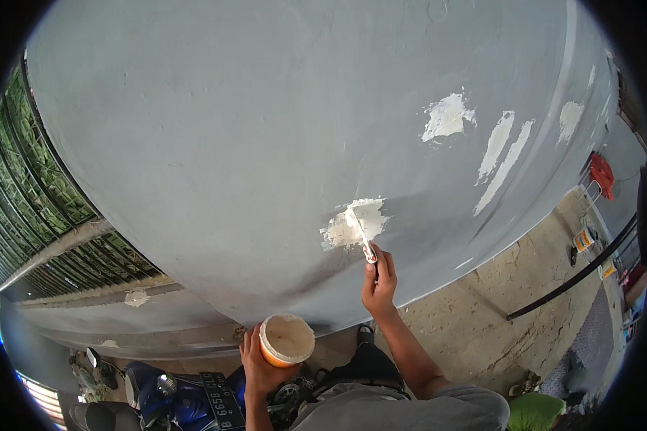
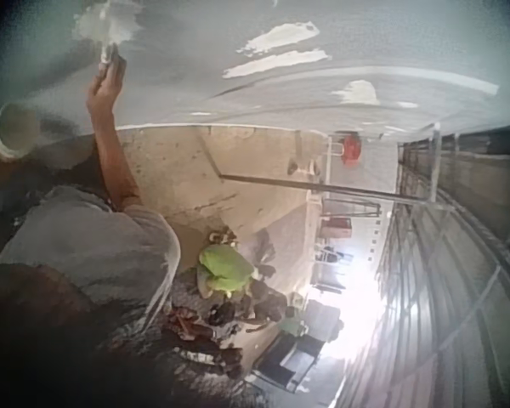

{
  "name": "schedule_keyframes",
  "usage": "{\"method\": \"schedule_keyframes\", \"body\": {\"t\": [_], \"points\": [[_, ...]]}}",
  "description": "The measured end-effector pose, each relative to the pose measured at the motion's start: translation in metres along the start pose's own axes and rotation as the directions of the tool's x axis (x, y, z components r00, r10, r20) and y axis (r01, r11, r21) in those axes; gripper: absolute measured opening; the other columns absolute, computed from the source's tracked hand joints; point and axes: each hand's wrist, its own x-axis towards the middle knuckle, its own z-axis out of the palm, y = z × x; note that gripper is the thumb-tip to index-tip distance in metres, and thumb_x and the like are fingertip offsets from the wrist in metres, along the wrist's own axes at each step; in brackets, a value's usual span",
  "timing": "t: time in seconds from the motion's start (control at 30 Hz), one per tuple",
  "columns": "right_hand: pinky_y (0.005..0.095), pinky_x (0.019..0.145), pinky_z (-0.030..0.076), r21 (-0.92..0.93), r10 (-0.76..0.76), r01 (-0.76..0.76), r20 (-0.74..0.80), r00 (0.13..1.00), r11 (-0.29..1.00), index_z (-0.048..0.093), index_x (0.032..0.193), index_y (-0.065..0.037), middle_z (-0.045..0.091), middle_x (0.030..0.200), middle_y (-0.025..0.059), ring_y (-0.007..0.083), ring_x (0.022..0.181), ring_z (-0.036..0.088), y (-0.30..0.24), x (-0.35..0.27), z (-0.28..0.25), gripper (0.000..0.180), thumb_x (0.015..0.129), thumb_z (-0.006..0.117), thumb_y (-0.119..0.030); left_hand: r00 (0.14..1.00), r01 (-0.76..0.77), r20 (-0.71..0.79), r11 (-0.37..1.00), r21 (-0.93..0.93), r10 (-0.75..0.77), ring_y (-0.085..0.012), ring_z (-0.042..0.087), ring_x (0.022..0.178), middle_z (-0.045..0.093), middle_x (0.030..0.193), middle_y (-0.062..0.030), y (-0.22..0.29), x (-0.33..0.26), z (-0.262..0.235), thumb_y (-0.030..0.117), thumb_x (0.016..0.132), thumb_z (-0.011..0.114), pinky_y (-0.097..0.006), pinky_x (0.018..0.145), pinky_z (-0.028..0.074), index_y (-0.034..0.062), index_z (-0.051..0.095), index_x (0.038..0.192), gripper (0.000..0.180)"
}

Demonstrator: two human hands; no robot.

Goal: Applying wall putty or plaster to holes in a wall using a putty knife.

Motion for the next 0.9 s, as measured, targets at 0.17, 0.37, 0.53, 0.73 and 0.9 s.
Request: {"method": "schedule_keyframes", "body": {"t": [0.17,0.37,0.53,0.73,0.9], "points": [[0.0331,0.071,0.052,-0.077,-0.015,0.005,-0.130,0.991,0.997,0.057,0.139,0.006,0.061,0.110,0.0173,0.0245,0.091,0.062,0.009,-0.002,0.008,0.039,0.105,0.059,-0.012,0.999,0.015,-0.031,1.000,0.026,-0.014,-0.0395,0.057,0.120,0.060,0.128,-0.0156,-0.005,-0.006,-0.001,0.027,0.041,0.098,-0.052,0.104,0.047,0.0038,0.055,0.134,0.105],[0.0343,0.073,0.050,-0.018,0.100,-0.105,-0.191,0.977,0.994,0.059,0.138,0.002,0.058,0.111,0.0135,0.0218,0.094,0.058,0.011,-0.005,0.014,0.043,0.099,0.070,-0.011,0.999,0.049,-0.011,0.998,0.032,-0.049,-0.0402,0.056,0.121,0.060,0.129,-0.0155,-0.005,-0.010,0.000,0.027,0.041,0.098,-0.053,0.106,0.044,0.0045,0.054,0.135,0.106],[0.0323,0.077,0.047,0.001,0.095,-0.097,-0.229,0.969,0.995,0.059,0.126,0.002,0.055,0.115,0.0099,0.0164,0.093,0.053,0.026,-0.018,0.022,0.032,0.100,0.070,-0.012,0.998,0.068,-0.006,0.997,0.022,-0.068,-0.0365,0.055,0.123,0.058,0.130,-0.0127,-0.007,-0.014,0.005,0.031,0.044,0.098,-0.054,0.104,0.042,0.0079,0.052,0.138,0.107],[0.0264,0.072,0.040,0.253,0.360,-0.294,-0.276,0.891,0.922,0.053,0.127,0.002,0.049,0.109,0.0052,0.0105,0.084,0.045,0.027,-0.030,0.016,0.030,0.106,0.061,-0.018,0.995,0.095,-0.001,0.995,0.004,-0.095,-0.0400,0.058,0.119,0.061,0.126,-0.0168,-0.011,-0.016,0.006,0.028,0.041,0.097,-0.053,0.104,0.046,0.0031,0.053,0.135,0.106],[0.0242,0.061,0.039,0.498,0.423,-0.296,-0.161,0.892,0.815,0.055,0.124,0.003,0.052,0.089,0.0032,0.0083,0.068,0.045,0.009,-0.035,0.003,0.031,0.109,0.056,-0.024,0.998,0.067,0.002,0.997,0.035,-0.068,-0.0406,0.058,0.119,0.061,0.126,-0.0174,-0.012,-0.015,0.003,0.028,0.042,0.097,-0.053,0.103,0.046,0.0029,0.054,0.134,0.105]]}}
